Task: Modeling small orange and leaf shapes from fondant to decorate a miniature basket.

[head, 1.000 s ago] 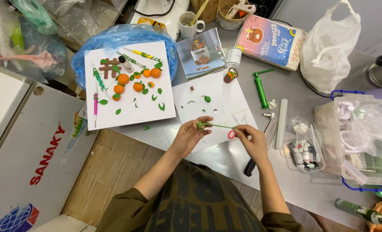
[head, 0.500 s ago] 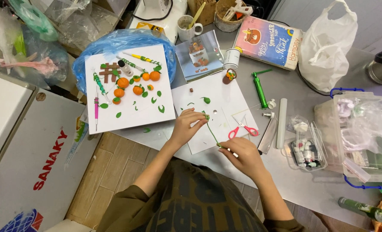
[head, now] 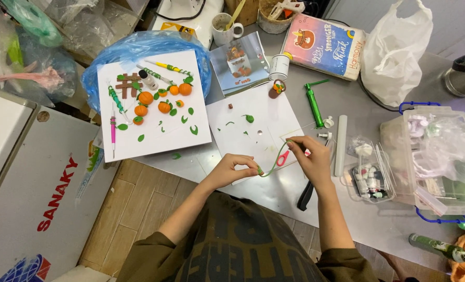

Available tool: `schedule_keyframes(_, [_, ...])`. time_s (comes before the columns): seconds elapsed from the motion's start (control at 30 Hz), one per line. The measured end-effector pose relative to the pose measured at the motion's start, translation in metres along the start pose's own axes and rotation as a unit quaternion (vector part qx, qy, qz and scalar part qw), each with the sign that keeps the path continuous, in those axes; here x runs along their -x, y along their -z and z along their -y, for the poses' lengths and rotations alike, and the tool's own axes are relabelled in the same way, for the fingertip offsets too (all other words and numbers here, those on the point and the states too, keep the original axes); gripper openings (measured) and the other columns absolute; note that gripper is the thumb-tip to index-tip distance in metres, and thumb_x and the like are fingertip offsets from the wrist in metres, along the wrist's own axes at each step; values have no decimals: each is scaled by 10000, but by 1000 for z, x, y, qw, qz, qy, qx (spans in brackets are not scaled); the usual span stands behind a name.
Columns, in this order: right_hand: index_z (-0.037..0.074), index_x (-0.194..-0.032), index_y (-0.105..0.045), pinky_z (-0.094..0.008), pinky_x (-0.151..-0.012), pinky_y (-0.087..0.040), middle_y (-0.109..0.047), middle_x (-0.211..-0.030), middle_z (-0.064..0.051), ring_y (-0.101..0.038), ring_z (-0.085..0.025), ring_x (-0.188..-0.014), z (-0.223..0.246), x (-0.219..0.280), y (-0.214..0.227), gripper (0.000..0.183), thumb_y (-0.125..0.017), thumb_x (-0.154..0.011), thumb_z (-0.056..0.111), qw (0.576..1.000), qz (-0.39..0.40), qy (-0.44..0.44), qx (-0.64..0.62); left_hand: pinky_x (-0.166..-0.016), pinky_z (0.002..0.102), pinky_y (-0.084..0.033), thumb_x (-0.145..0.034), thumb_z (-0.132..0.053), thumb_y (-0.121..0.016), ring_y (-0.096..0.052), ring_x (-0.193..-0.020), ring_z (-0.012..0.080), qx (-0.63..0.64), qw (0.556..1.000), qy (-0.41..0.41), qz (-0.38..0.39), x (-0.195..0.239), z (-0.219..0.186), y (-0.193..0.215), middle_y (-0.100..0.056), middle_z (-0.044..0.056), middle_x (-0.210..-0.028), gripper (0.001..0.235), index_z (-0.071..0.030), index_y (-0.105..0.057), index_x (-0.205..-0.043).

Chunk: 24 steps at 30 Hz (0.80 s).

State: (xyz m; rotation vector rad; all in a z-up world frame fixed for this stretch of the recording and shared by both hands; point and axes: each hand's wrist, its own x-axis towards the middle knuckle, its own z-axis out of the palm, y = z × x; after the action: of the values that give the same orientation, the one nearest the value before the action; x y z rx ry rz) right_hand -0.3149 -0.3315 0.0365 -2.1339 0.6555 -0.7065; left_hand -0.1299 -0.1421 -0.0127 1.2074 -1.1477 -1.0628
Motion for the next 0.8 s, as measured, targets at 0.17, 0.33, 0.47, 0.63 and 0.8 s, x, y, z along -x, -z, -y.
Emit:
schedule_keyframes(0.17, [32,-1042,-768,-271,-620,-471,-716,-836,-59,-612,-137,-685,14,10,1,162,-756,-920,138,1000,13,-5,2,-901,365,-560,-876,-199,-782,-726,-899,134,-40,993,110,-35,-9,13,0,-800,46,-935,171,-56,-805,-967])
schedule_keyframes(0.33, [48,-1025,-766,-266,-595,-495,-726,-823,-43,-645,-125,-649,-1,14,-19,163,-749,-899,149,994,95,-62,-13,-897,293,-580,-849,-218,-803,-739,-966,144,12,982,95,-160,-16,96,12,-792,87,-1085,210,-49,-778,-973])
schedule_keyframes(0.47, [39,-1030,-755,-292,-622,-512,-729,-843,-56,-658,-154,-672,-60,24,-52,180,-736,-912,175,988,99,-117,-12,-830,307,-552,-897,-237,-769,-726,-978,162,-118,953,162,-225,-17,98,20,-773,66,-1197,194,-69,-806,-985])
schedule_keyframes(0.63, [83,-1037,-765,-353,-707,-552,-762,-901,-80,-717,-218,-777,-137,46,-83,214,-728,-911,252,977,128,-153,79,-850,333,-587,-833,-262,-812,-768,-960,216,-184,926,162,-287,-19,111,29,-786,93,-1119,263,-11,-772,-897])
schedule_keyframes(0.8, [92,-1062,-754,-364,-742,-562,-772,-947,-84,-734,-237,-846,-128,56,-83,210,-715,-907,229,977,129,-150,79,-956,413,-517,-844,-305,-799,-695,-1085,278,-339,885,195,-252,-23,130,13,-746,152,-1122,447,-12,-657,-1150])
